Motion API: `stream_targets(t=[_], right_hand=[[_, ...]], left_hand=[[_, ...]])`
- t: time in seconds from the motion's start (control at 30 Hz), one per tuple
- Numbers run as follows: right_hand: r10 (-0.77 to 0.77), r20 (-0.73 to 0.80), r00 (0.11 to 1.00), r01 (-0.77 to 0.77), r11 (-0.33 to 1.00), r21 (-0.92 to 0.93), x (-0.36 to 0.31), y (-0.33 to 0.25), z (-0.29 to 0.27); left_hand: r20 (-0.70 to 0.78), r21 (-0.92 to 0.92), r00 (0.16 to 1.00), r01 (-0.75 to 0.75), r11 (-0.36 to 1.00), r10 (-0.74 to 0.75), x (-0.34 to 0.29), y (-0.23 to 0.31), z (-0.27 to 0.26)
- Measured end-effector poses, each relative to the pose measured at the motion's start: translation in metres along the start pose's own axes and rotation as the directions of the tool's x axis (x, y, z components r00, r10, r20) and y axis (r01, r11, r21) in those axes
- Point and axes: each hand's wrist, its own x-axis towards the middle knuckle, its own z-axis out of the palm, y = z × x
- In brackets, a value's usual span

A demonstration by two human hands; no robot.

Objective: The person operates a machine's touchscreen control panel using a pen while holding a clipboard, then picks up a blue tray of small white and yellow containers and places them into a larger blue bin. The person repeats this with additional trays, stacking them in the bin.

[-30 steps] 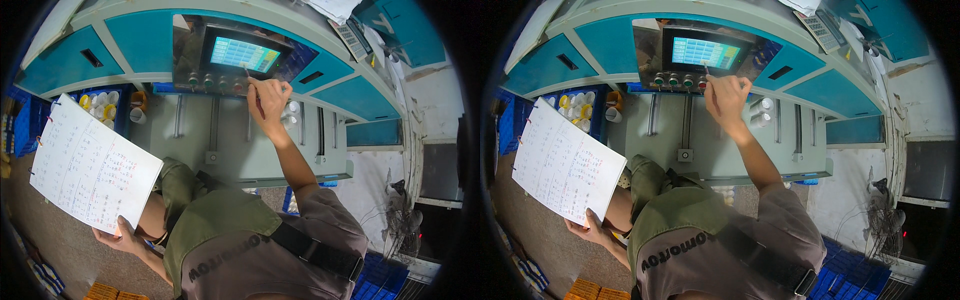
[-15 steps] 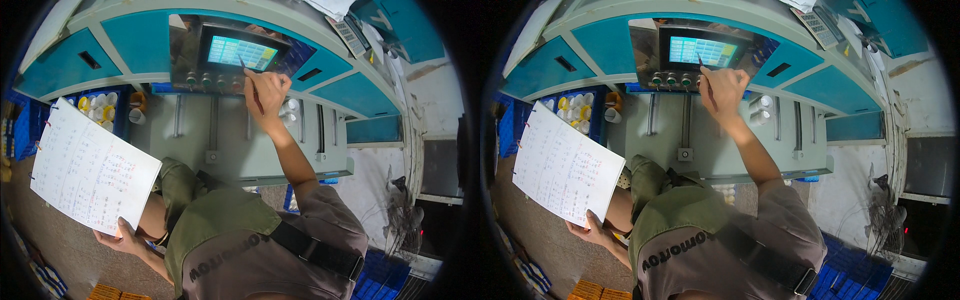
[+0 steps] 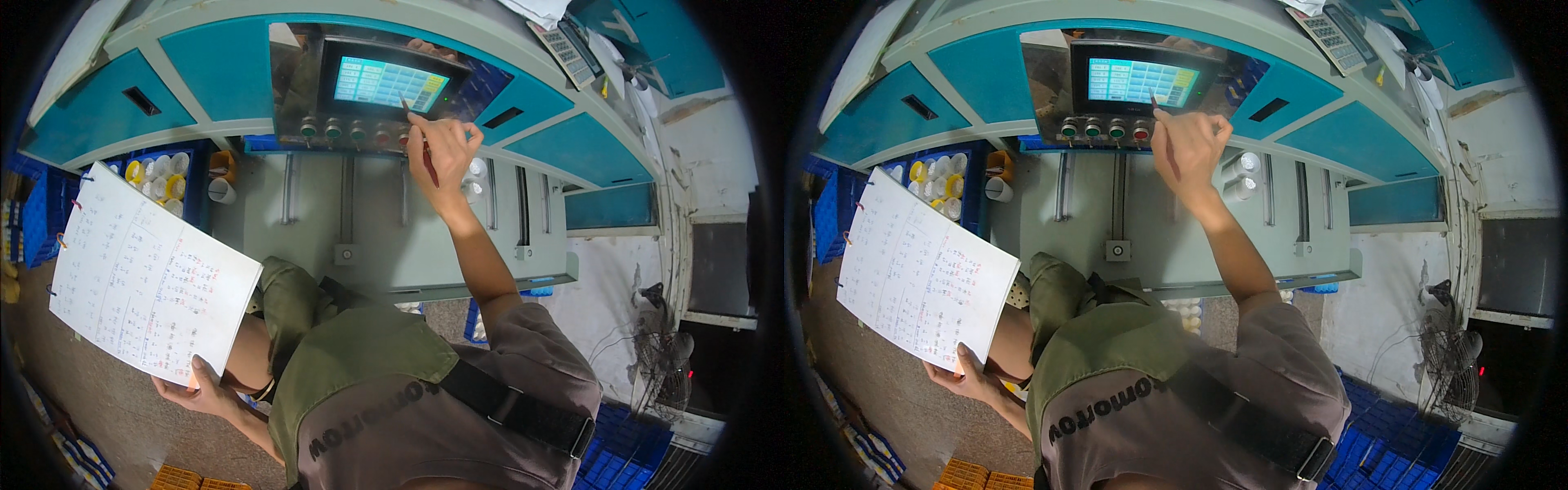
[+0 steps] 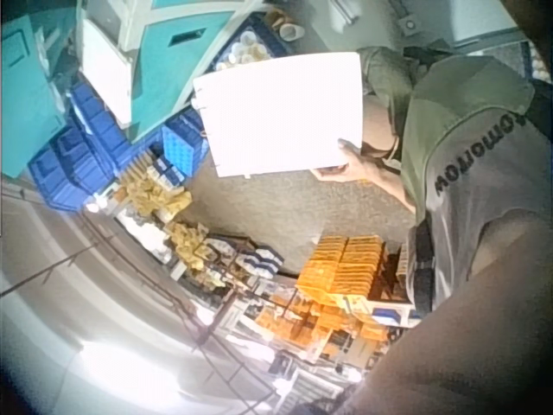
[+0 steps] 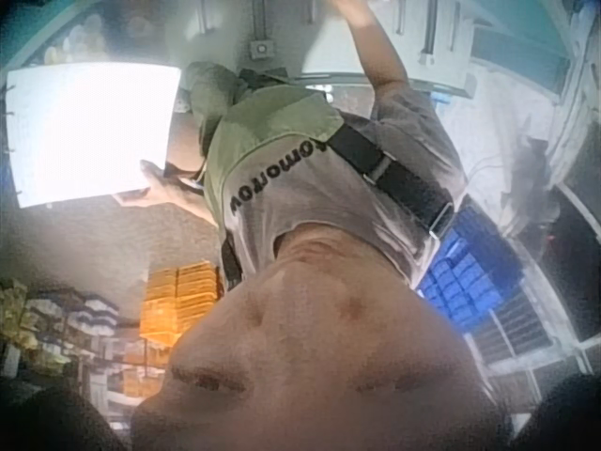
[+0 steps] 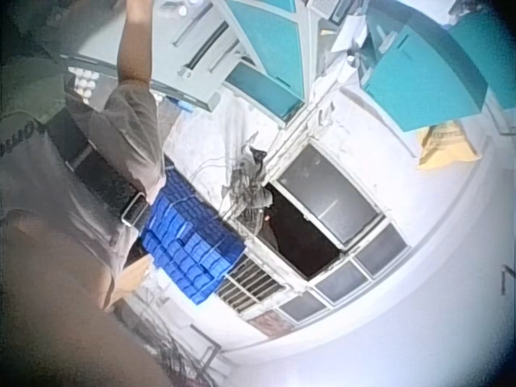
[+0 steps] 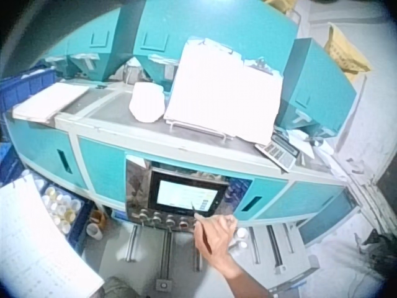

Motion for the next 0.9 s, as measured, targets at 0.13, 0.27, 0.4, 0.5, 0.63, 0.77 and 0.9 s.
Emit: stream_targets(t=[0.13,0.27,0.4,0.5,0.63,0.77,0.9], right_hand=[[0.006,0.046,0.999,-0.006,1.000,0.003,-0.003,-0.002,-0.003],[0.017,-0.021,1.000,-0.018,0.998,-0.061,0.002,0.004,-0.008],[0.021,-0.031,0.999,-0.023,0.997,-0.079,0.005,0.008,-0.011],[0.028,-0.003,1.000,-0.028,0.998,-0.054,-0.002,0.005,-0.013],[0.037,0.050,0.998,-0.034,0.998,-0.047,-0.011,0.003,-0.011],[-0.003,0.013,1.000,0.004,1.000,-0.021,-0.016,0.002,-0.004],[-0.041,0.113,0.993,0.034,0.998,0.062,-0.014,-0.003,0.003]], left_hand=[[0.013,-0.026,1.000,0.023,0.999,-0.022,0.001,0.001,-0.001],[-0.003,-0.031,1.000,0.030,0.999,-0.030,-0.001,0.000,0.000],[-0.011,-0.044,0.999,0.031,0.999,-0.031,-0.001,-0.002,0.000],[0.008,-0.019,1.000,0.015,1.000,-0.015,0.001,-0.003,-0.002],[0.012,0.003,1.000,0.015,1.000,-0.015,0.002,-0.005,-0.004],[0.011,-0.012,1.000,0.024,1.000,-0.024,0.001,-0.005,-0.003],[0.002,-0.002,1.000,0.014,1.000,-0.014,0.001,-0.005,-0.003]])
